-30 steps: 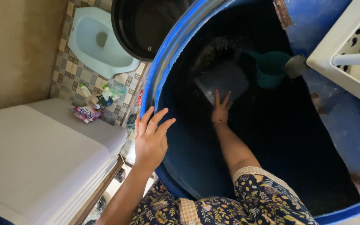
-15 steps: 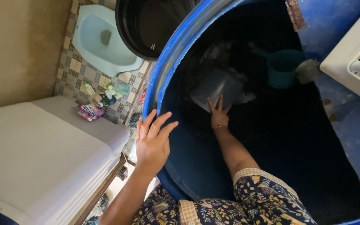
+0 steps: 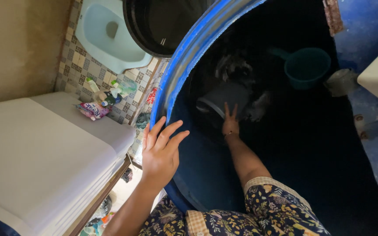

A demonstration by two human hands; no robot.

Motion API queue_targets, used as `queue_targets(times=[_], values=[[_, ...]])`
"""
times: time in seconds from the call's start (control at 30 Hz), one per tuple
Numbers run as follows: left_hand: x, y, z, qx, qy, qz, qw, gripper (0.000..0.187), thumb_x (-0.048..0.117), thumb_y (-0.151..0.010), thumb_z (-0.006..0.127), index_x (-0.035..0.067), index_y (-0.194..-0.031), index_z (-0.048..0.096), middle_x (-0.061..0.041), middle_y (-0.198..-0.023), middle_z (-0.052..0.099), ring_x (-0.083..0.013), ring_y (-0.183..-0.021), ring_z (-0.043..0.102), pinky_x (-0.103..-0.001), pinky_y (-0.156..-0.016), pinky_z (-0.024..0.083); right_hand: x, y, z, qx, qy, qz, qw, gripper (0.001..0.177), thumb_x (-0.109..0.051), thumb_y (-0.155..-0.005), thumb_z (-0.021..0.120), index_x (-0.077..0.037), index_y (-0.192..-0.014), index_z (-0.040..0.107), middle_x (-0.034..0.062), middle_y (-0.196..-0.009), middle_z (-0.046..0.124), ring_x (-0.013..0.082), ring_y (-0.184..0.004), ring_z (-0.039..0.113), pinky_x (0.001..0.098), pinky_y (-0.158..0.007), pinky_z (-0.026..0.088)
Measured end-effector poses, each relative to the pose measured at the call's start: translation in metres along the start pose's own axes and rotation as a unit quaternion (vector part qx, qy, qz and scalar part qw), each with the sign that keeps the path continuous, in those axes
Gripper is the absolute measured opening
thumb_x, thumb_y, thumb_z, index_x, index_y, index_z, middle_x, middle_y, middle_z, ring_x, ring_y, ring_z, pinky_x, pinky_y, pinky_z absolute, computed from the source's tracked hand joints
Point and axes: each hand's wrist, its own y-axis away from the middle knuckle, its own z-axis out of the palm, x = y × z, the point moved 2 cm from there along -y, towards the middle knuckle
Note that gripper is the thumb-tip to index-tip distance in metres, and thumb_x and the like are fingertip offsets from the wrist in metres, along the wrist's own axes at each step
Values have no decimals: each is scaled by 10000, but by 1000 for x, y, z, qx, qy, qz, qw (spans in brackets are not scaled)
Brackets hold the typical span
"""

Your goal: Transferring water from a large blue barrel to smaller buckets using a scoop.

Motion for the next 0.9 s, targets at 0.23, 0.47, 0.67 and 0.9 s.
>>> queue_targets(times=[0.23, 0.47, 0.67, 0.9], values=[[0, 0, 0, -1, 9, -9, 1000, 314, -12, -871, 661, 155, -1115, 765, -8, -1337, 646, -320, -1353, 532, -566, -1168, 362, 51, -47, 65, 55, -117, 24, 991, 1087, 105, -850, 537, -457, -1606, -5, 309, -1649, 135, 437, -1116, 636, 478, -880, 577], [-2, 1, 0, -1, 12, -11, 1000, 330, -16, -855, 656, 152, -1117, 763, -5, -1334, 648, -319, -1353, 532, -571, -1169, 357, 36, -36, 38, -52, -166, 146, 974, 990, -188, -1010, 586, -321, -1670, -140, 285, -1361, 650, 417, -1030, 689, 485, -861, 558], [-1, -1, -2, -3, 12, 1, 1000, 337, -21, -846, 652, 144, -1120, 759, -11, -1337, 647, -326, -1358, 522, -566, -1163, 352, 96, -112, 138, 125, -235, 28, 964, 1176, -57, -781, 666, -263, -1585, -167, 242, -1583, 343, 426, -1247, 541, 467, -1000, 479], [-4, 1, 0, 2, 16, 9, 1000, 335, -21, -855, 650, 147, -1126, 753, -12, -1339, 646, -322, -1362, 520, -557, -1165, 353, 24, -36, 43, -14, -463, 139, 875, 846, -208, -911, 582, -179, -1609, 104, 190, -1575, 415, 372, -1261, 585, 469, -955, 537]])
